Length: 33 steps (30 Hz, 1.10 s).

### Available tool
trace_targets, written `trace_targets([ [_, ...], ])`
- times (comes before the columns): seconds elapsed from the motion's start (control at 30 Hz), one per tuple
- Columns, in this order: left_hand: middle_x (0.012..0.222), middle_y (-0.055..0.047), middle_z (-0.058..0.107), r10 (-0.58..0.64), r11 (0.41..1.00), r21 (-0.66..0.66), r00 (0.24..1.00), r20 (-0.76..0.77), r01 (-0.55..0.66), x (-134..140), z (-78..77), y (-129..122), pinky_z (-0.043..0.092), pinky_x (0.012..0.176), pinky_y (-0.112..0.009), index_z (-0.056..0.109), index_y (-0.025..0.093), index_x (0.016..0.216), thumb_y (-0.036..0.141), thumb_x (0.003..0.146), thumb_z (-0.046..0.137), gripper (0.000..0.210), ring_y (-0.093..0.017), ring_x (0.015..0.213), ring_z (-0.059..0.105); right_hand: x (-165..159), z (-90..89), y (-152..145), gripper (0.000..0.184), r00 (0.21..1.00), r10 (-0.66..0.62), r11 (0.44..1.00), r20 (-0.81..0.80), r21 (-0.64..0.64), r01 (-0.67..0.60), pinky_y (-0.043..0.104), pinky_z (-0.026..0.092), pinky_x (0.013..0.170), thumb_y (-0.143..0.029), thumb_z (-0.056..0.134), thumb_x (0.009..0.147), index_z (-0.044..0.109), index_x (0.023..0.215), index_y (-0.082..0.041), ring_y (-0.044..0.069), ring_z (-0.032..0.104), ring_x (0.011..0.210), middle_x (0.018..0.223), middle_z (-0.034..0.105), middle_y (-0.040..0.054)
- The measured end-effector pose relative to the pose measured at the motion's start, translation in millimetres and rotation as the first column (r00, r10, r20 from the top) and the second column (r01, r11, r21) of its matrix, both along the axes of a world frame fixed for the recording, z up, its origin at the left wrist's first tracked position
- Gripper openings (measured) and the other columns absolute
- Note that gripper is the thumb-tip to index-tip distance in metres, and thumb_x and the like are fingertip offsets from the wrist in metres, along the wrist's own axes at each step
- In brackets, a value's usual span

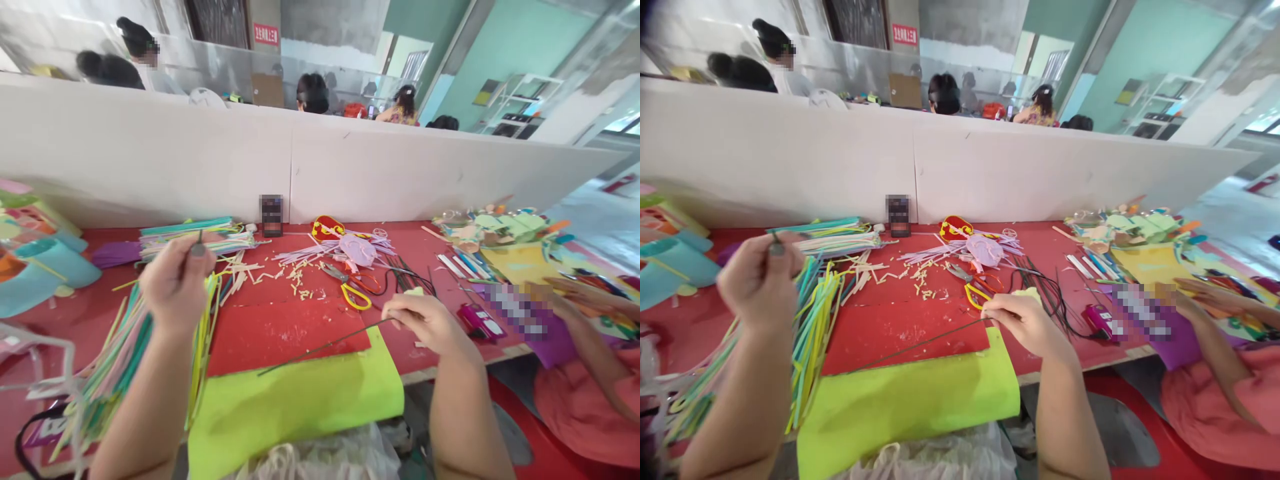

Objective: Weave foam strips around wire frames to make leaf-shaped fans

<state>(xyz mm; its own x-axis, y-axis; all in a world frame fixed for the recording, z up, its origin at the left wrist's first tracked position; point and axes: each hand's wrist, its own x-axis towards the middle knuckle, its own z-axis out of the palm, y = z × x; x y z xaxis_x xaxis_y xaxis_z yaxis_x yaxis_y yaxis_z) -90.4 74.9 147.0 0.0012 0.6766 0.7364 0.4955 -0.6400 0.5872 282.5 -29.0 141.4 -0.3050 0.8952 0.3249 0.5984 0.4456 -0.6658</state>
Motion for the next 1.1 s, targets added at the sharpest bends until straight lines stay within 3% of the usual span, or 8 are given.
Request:
trace_targets([
  [0.07,0.094,-0.004,0.067,0.044,0.994,0.098,0.999,-0.004,-0.043,41.9,-14.8,22.8,0.048,0.074,-0.032,0.060,0.022,0.111,0.029,0.090,0.042,0.029,-0.015,0.082,0.062,-6.0,-6.7,-5.6,0.014,0.999,-0.006,1.000,-0.047,-0.005,0.006,0.020,0.039,0.056,-0.023,0.052,0.089,0.064,0.081,-0.020,0.009,0.051,0.052,0.058,0.056,-0.0022],
  [0.2,0.123,-0.013,0.058,-0.269,0.953,-0.223,0.914,-0.304,0.206,127.2,-49.9,82.8,0.038,0.099,-0.038,0.053,0.015,0.124,0.023,0.088,0.040,0.039,-0.019,0.113,0.054,-25.4,-13.4,-3.8,0.018,0.994,-0.056,0.997,-0.092,-0.066,0.050,0.020,0.040,0.057,-0.027,0.049,0.091,0.062,0.082,-0.019,0.008,0.051,0.054,0.065,0.059,-0.0012],
  [0.33,0.128,-0.014,0.055,-0.441,0.850,-0.457,0.828,-0.346,0.262,135.3,-74.4,108.8,0.029,0.106,-0.040,0.057,0.013,0.119,0.024,0.088,0.038,0.038,-0.021,0.121,0.048,-32.3,-19.3,7.8,0.020,0.993,-0.119,0.989,-0.010,-0.092,0.118,0.020,0.041,0.063,-0.030,0.047,0.091,0.062,0.086,-0.018,0.010,0.055,0.062,0.070,0.062,0.0003],
  [0.47,0.120,-0.010,0.062,-0.508,0.790,-0.496,0.838,-0.199,0.362,88.6,-75.2,92.9,0.039,0.098,-0.031,0.052,0.014,0.125,0.031,0.089,0.034,0.043,-0.017,0.111,0.056,-32.5,-31.1,23.0,0.025,0.979,-0.199,0.975,0.045,-0.096,0.203,0.022,0.041,0.064,-0.032,0.042,0.093,0.063,0.088,-0.018,0.012,0.055,0.062,0.068,0.062,0.0008],
  [0.7,0.120,-0.006,0.061,-0.007,0.934,-0.341,0.954,-0.300,-0.101,42.1,-51.8,22.3,0.039,0.098,-0.038,0.058,0.021,0.115,0.030,0.088,0.042,0.033,-0.021,0.111,0.055,-48.0,-52.2,54.8,0.023,0.972,-0.216,0.969,0.095,-0.104,0.226,0.024,0.040,0.067,-0.025,0.042,0.091,0.063,0.087,-0.019,0.014,0.058,0.067,0.077,0.066,0.0026],
  [0.8,0.114,-0.006,0.062,-0.185,0.934,-0.351,0.933,-0.310,0.068,61.5,-48.6,-6.1,0.039,0.098,-0.035,0.058,0.021,0.113,0.030,0.090,0.041,0.030,-0.019,0.109,0.055,-60.0,-56.9,61.0,0.022,0.984,-0.152,0.979,0.092,-0.123,0.163,0.023,0.039,0.067,-0.025,0.043,0.092,0.063,0.087,-0.019,0.014,0.059,0.069,0.077,0.066,0.0024],
  [0.9,0.116,-0.006,0.061,-0.478,0.818,-0.493,0.828,-0.294,0.297,88.8,-56.0,-20.4,0.040,0.096,-0.032,0.058,0.022,0.113,0.029,0.087,0.045,0.030,-0.019,0.109,0.055,-71.6,-57.8,60.4,0.020,0.992,-0.094,0.988,0.080,-0.119,0.103,0.023,0.039,0.069,-0.024,0.044,0.092,0.063,0.093,-0.019,0.014,0.060,0.075,0.084,0.067,0.0034],
  [1.1,0.080,-0.001,0.063,-0.613,0.634,-0.686,0.772,-0.166,0.356,100.8,-76.1,-14.5,0.043,0.069,-0.025,0.061,0.017,0.092,0.026,0.086,0.040,0.023,-0.013,0.071,0.055,-80.7,-54.5,49.8,0.023,0.999,0.029,0.978,0.031,-0.207,-0.022,0.022,0.039,0.067,-0.027,0.043,0.093,0.063,0.086,-0.018,0.012,0.057,0.067,0.077,0.066,0.0009],
])
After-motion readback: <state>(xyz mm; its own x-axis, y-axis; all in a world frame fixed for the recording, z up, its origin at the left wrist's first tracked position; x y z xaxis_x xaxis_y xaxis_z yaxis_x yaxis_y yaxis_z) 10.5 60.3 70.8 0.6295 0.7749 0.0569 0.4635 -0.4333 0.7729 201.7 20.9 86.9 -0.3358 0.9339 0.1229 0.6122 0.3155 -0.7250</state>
